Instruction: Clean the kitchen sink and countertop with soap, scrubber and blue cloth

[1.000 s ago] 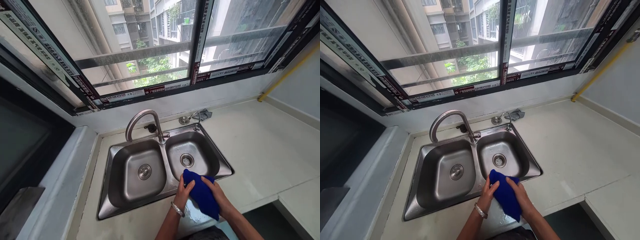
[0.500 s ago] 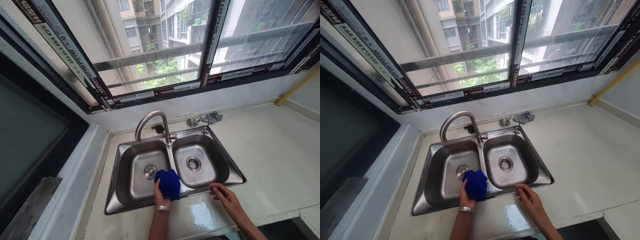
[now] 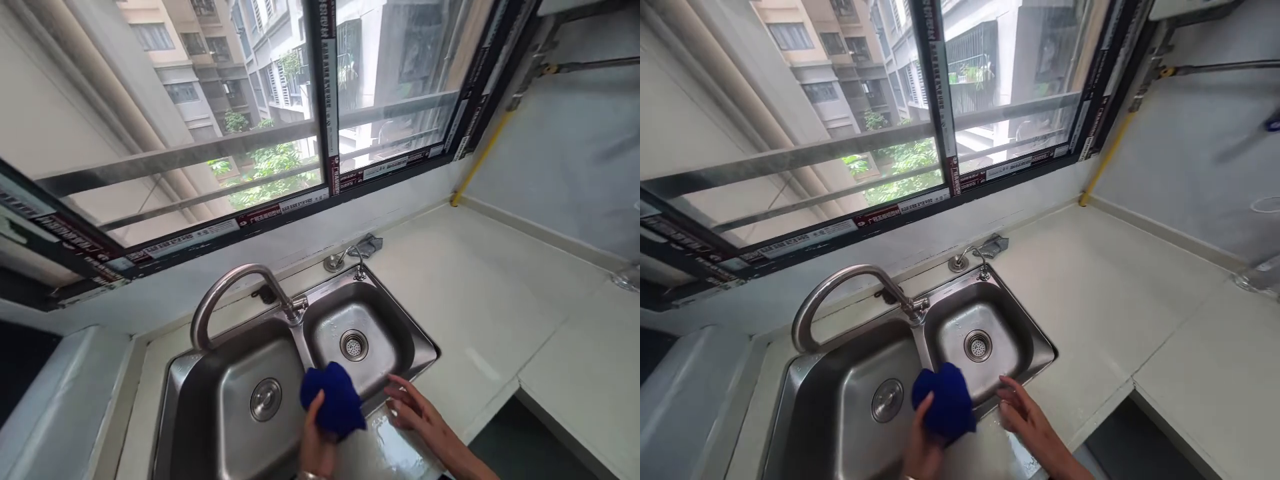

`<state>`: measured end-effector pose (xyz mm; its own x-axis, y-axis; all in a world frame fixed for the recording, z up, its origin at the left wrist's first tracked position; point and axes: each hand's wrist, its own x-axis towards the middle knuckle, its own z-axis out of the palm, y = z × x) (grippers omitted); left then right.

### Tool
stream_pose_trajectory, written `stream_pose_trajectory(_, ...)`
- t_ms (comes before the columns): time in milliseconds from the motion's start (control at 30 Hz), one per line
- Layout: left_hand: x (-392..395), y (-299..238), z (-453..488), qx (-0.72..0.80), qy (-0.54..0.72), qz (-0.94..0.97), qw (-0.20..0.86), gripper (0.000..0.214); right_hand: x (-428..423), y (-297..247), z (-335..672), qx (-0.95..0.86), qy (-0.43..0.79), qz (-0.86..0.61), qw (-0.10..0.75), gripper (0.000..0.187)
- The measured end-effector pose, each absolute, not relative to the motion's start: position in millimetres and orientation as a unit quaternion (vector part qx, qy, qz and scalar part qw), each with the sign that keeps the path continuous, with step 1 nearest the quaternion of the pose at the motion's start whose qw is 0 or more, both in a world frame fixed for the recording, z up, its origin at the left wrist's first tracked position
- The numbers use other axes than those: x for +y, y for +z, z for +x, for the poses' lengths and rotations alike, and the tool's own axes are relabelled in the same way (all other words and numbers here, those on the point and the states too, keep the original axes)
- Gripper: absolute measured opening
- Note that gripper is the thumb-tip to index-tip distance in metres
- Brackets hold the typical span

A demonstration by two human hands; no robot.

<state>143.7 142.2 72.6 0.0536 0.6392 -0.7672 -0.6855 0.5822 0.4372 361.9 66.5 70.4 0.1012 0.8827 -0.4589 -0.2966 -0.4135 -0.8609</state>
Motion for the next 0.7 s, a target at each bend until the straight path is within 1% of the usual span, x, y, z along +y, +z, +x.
stream_pose_trajectory(67,129,72,182,0.476,0.401,-0.017,0.783,0.028,67,72,361,-0.246,0.648,-0.536,0.482,0.083)
stream_pose_trajectory(133,118,66,212,0.437,0.359,0.006,0.825,0.025,67,69,368,-0.246,0.651,-0.53,0.485,0.08)
stream_pose_trajectory(233,113,50,238,0.397,0.367,0.058,0.839,0.037,67,60,393,-0.252,0.605,-0.563,0.504,0.066)
stream_pose_trajectory(367,125,39,262,0.445,0.38,0.174,0.792,0.061,69,65,447,-0.298,0.484,-0.613,0.549,0.049)
stream_pose_trajectory(467,137,47,301,0.484,0.359,0.248,0.758,0.065,71,90,497,-0.356,0.358,-0.653,0.564,0.044)
stream_pose_trajectory(533,144,60,340,0.462,0.335,0.308,0.762,0.066,68,106,540,-0.392,0.261,-0.668,0.576,0.043)
stream_pose_trajectory(600,151,74,383,0.419,0.314,0.405,0.749,0.065,58,115,592,-0.421,0.171,-0.685,0.569,0.044)
stream_pose_trajectory(633,155,80,403,0.408,0.306,0.475,0.717,0.064,49,115,621,-0.428,0.137,-0.7,0.555,0.043)
stream_pose_trajectory(700,165,87,438,0.41,0.287,0.614,0.61,0.061,27,106,678,-0.414,0.085,-0.751,0.508,0.046)
